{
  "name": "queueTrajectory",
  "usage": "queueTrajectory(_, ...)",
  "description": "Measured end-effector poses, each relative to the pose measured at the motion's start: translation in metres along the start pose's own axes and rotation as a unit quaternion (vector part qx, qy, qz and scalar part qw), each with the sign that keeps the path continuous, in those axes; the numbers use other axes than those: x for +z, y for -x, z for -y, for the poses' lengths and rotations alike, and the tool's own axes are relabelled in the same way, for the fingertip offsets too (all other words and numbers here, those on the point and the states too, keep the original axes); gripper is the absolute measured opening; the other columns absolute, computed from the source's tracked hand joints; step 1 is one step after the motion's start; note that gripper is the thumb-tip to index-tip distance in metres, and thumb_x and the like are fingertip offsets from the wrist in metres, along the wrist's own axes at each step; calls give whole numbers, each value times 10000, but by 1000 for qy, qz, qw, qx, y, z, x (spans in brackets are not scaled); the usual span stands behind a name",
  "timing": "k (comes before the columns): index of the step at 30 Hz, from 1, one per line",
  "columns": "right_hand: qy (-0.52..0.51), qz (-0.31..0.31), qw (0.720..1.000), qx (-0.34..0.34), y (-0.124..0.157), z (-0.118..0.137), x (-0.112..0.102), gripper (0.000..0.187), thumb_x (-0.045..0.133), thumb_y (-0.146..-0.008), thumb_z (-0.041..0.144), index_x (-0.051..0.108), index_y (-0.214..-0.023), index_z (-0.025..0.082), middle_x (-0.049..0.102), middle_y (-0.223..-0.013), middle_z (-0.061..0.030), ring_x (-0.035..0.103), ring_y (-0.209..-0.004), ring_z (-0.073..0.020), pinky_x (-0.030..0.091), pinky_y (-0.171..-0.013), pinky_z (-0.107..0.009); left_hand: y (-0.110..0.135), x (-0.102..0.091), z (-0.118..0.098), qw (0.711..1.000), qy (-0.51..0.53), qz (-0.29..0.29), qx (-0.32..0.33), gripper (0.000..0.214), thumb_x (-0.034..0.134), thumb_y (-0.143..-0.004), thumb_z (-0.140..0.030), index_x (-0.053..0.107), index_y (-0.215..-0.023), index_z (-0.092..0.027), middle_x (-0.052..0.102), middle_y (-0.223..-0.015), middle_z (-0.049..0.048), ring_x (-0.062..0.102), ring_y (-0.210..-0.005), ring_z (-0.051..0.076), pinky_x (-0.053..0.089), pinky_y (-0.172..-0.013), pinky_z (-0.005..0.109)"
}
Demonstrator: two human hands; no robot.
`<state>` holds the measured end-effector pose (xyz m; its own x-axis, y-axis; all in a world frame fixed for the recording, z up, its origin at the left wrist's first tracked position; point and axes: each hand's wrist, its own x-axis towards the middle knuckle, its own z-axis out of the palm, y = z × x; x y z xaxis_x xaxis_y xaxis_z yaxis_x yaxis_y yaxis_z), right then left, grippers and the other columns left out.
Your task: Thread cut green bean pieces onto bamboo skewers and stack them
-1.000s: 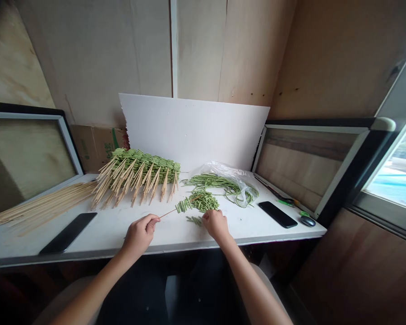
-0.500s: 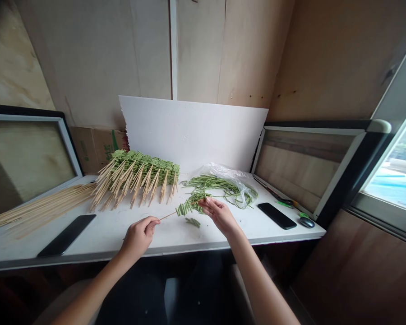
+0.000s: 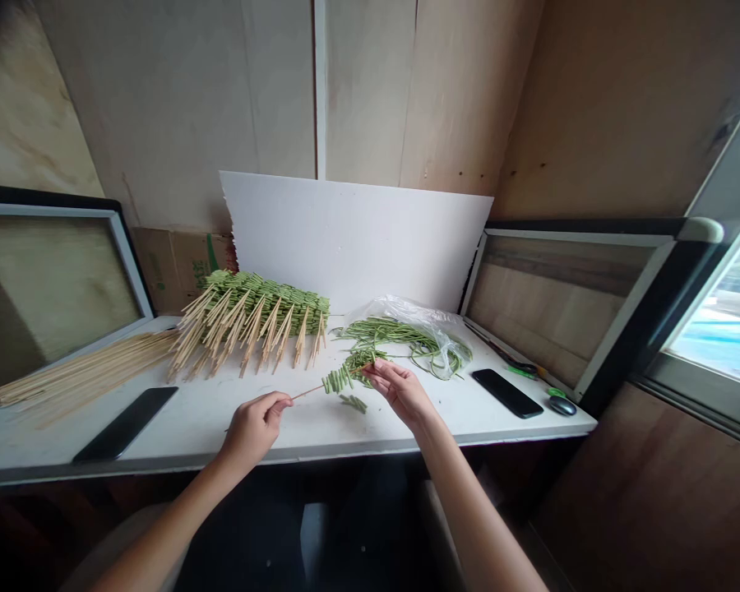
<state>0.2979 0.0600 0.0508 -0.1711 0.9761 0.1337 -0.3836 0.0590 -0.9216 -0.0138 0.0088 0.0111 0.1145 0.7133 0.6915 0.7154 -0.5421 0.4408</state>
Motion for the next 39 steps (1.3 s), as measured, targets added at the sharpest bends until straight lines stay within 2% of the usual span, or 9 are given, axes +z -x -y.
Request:
queueTrajectory(5,16,-6,1000,-3,1,2,2,293,881,-759,434,811,-931,208,806,-1011,-80,739,-1053,-248,588,-955,-338,1,1,3,1000,3,-5,11,259,506,-973,-192,750,-891,-220,812,-880,40,760,-763,207,558,-705,288)
queueTrajectory(9,36,-18,999,3,3,4,5,311,898,-727,445,811,-904,204,807,-1005,-102,735,-1054,-272,598,-898,-355,1,2,5,1000,-5,-12,22,248,514,-958,-164,745,-887,-221,812,-884,37,764,-776,207,566,-709,287)
queueTrajectory(20,51,-31,998,10,5,-7,17,333,894,-722,433,813,-916,175,792,-1057,-131,694,-1140,-306,590,-916,-398,4,1,7,998,-36,-34,48,253,518,-906,-76,725,-880,-218,805,-866,23,759,-748,197,543,-661,265)
queueTrajectory(26,38,-34,999,12,6,-23,32,300,944,-644,399,805,-764,162,763,-991,-85,703,-982,-245,611,-931,-420,4,2,0,998,-14,-31,50,256,511,-907,-71,721,-895,-215,807,-871,21,763,-758,192,537,-664,263)
queueTrajectory(29,49,-20,999,4,5,-20,32,319,938,-652,420,815,-816,175,758,-1070,-89,705,-991,-243,603,-961,-427,1,-1,-3,999,-6,-31,38,241,511,-933,-104,721,-901,-217,807,-880,22,760,-769,191,527,-674,261)
queueTrajectory(32,114,-3,993,-6,3,-14,25,401,843,-762,508,808,-1037,219,756,-1173,-105,694,-1109,-291,604,-931,-444,-2,-5,-1,999,-17,-28,6,234,509,-969,-169,723,-891,-221,798,-843,20,733,-711,185,501,-653,262)
queueTrajectory(34,240,-18,970,-28,3,-13,20,425,749,-839,546,790,-1119,230,776,-1135,-116,701,-1109,-311,595,-897,-453,-3,-7,3,999,-28,-28,-19,242,505,-985,-209,725,-884,-225,788,-808,19,712,-678,183,481,-639,263)
queueTrajectory(35,322,-31,945,-44,2,-14,17,402,715,-863,540,797,-1098,224,787,-1094,-121,711,-1075,-317,585,-888,-455,-4,-8,5,999,-33,-27,-29,247,502,-989,-223,726,-884,-226,784,-799,19,706,-672,183,473,-635,263)
queueTrajectory(39,581,-47,809,-72,4,-26,12,242,678,-878,405,829,-836,221,805,-936,-104,728,-903,-293,536,-895,-423,-5,-8,10,998,-39,-10,-53,253,494,-995,-241,724,-889,-228,789,-816,19,711,-703,193,464,-651,271)
